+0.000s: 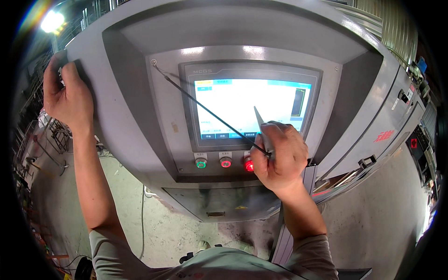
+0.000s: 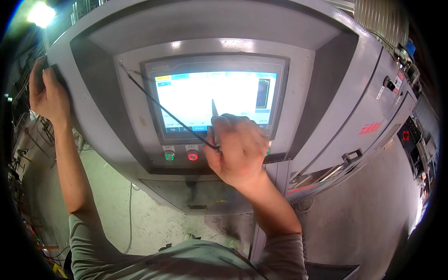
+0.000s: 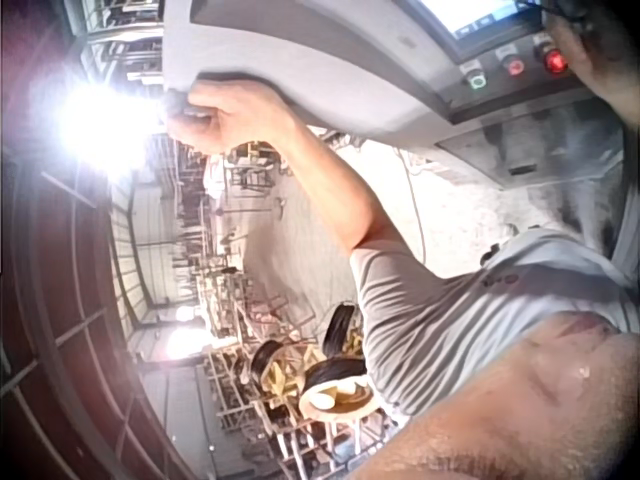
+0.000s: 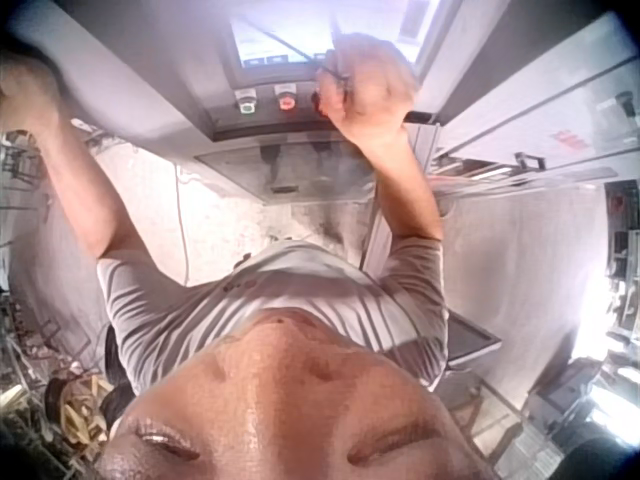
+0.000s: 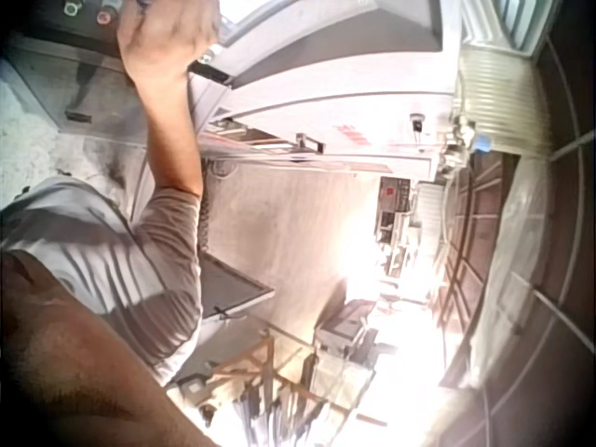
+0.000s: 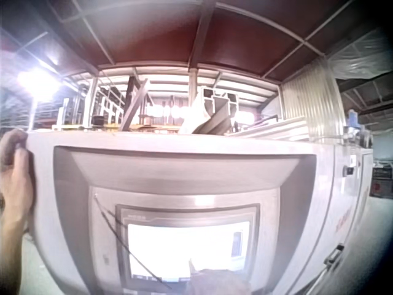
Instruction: The person operates a CNC machine's touchscreen interface using a stylus, then retrieves a long metal profile from the machine. They carry the profile across the workshop floor, show it to a coworker, and return it to the machine area.
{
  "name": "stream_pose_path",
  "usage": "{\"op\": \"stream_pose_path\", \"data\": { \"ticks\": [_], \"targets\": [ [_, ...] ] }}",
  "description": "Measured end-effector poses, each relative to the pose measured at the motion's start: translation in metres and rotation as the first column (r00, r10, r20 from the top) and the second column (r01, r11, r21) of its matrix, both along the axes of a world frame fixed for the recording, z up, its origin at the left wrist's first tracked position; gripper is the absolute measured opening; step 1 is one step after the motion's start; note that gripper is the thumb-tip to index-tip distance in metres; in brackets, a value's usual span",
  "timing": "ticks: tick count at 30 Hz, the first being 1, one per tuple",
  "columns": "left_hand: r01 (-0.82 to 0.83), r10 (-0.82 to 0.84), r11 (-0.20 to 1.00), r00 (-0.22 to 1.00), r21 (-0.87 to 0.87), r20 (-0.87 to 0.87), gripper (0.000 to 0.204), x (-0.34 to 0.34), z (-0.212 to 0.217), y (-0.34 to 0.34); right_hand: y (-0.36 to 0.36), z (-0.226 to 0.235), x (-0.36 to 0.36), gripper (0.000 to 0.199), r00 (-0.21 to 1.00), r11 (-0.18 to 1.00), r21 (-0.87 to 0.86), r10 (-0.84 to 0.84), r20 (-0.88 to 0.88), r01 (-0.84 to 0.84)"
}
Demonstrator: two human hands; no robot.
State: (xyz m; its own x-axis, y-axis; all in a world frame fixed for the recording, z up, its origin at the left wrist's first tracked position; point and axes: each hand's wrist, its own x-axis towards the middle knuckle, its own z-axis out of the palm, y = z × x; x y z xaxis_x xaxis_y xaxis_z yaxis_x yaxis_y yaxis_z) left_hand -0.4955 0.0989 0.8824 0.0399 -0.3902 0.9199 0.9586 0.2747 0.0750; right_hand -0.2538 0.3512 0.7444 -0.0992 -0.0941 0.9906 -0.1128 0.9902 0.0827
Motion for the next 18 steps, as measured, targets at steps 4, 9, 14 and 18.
{"op": "stream_pose_path", "data": {
  "ticks": [4,9,14,18],
  "targets": [
    [0.022,-0.022,1.000,1.000,0.001,0.002,0.024,-0.005,-0.001,-0.003,-0.010,0.003,-0.007,0.036,0.997,0.997,0.033,0.066,0.032,-0.067],
    [0.032,-0.032,0.999,0.999,0.003,-0.008,0.024,-0.004,0.000,-0.001,-0.013,0.010,-0.016,0.036,0.990,0.988,0.081,0.131,0.042,-0.134],
    [0.024,-0.024,1.000,0.999,-0.002,-0.026,0.024,-0.004,0.000,-0.002,-0.011,0.007,-0.020,0.036,0.995,0.995,0.077,0.060,0.078,-0.066],
    [0.051,-0.051,0.999,0.999,-0.011,-0.016,0.024,-0.006,-0.001,-0.002,-0.017,0.006,-0.009,0.035,0.994,0.993,0.072,0.084,0.067,-0.089]
  ]
}}
